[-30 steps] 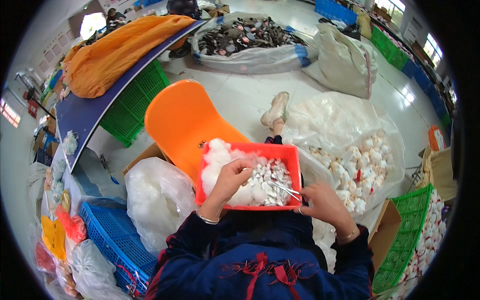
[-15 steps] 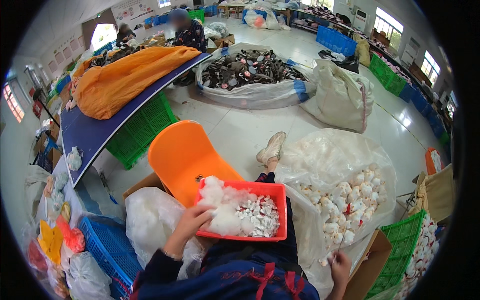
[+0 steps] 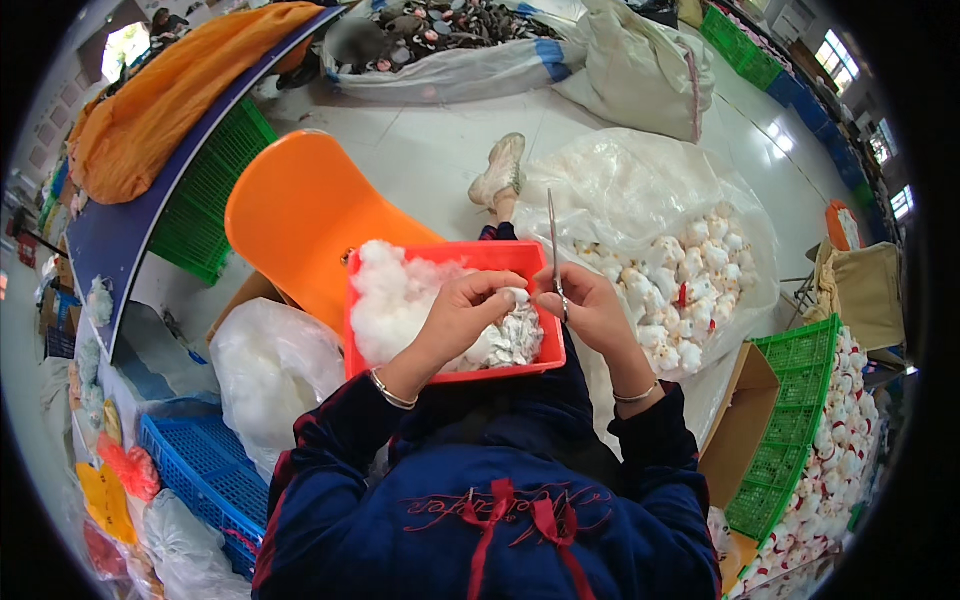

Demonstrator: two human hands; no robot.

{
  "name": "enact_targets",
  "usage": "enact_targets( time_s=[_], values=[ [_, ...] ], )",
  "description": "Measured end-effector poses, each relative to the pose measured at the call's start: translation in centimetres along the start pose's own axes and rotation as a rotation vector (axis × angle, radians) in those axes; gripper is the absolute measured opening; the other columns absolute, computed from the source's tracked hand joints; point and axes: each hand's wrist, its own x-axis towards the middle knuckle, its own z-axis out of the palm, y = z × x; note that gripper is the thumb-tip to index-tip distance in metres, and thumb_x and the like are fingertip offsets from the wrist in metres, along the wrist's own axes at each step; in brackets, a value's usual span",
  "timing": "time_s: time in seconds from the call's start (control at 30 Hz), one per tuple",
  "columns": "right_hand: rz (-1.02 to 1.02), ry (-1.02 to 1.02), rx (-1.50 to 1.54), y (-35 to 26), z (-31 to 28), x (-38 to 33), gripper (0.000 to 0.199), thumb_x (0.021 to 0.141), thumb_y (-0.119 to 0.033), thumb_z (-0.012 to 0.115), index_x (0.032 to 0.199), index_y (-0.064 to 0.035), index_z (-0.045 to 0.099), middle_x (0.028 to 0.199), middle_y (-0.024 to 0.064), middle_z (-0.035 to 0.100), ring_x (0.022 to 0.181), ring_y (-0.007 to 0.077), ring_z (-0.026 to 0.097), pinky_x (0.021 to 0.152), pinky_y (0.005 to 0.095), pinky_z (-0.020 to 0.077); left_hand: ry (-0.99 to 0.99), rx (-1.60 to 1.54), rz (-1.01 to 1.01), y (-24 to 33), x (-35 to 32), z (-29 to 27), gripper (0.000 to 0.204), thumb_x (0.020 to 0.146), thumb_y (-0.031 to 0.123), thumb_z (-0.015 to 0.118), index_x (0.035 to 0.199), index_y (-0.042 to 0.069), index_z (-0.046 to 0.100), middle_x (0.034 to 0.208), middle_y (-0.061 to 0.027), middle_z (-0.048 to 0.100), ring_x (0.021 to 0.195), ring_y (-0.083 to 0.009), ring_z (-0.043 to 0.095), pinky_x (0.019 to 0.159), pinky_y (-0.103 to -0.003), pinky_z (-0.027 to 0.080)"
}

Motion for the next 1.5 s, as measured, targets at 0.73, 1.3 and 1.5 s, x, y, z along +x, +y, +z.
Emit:
enact_targets(
  time_s=[0.73,1.3,1.5],
  values=[
    [-0.025,0.134,-0.410,1.6,3.7,1.1,0.017,0.084,-0.010,0.075,0.099,-0.0027,0.069,0.078,-0.0015,0.065,0.069,0.0041,0.053,0.064,0.0242,0.0454,0.089,0.304,-0.014,-2.6,-1.9,-0.3,0.024,0.097,0.005,0.067,0.118,-0.004,0.066,0.088,-0.0014,0.071,0.077,-0.0045,0.064,0.069,-0.023,0.053],
    [-0.095,-0.048,-0.815,2.1,-1.6,-1.4,0.042,0.074,-0.022,0.083,0.111,-0.0057,0.070,0.087,0.0087,0.063,0.088,0.0307,0.059,0.078,0.0417,0.0469,0.300,-0.013,-0.065,-3.4,0.8,-1.8,0.019,0.096,0.002,0.066,0.115,-0.001,0.068,0.092,0.0005,0.069,0.079,-0.0027,0.061,0.070,-0.019,0.050],
    [-0.110,0.002,-0.948,2.1,-1.3,-2.0,0.043,0.071,-0.024,0.085,0.109,-0.0076,0.071,0.084,0.0042,0.061,0.086,0.0253,0.059,0.078,0.0384,0.0443,0.345,0.029,0.010,-3.8,1.8,-1.1,0.020,0.096,0.001,0.067,0.116,-0.001,0.068,0.093,0.0007,0.069,0.079,-0.0030,0.061,0.070,-0.019,0.050]
  ],
)
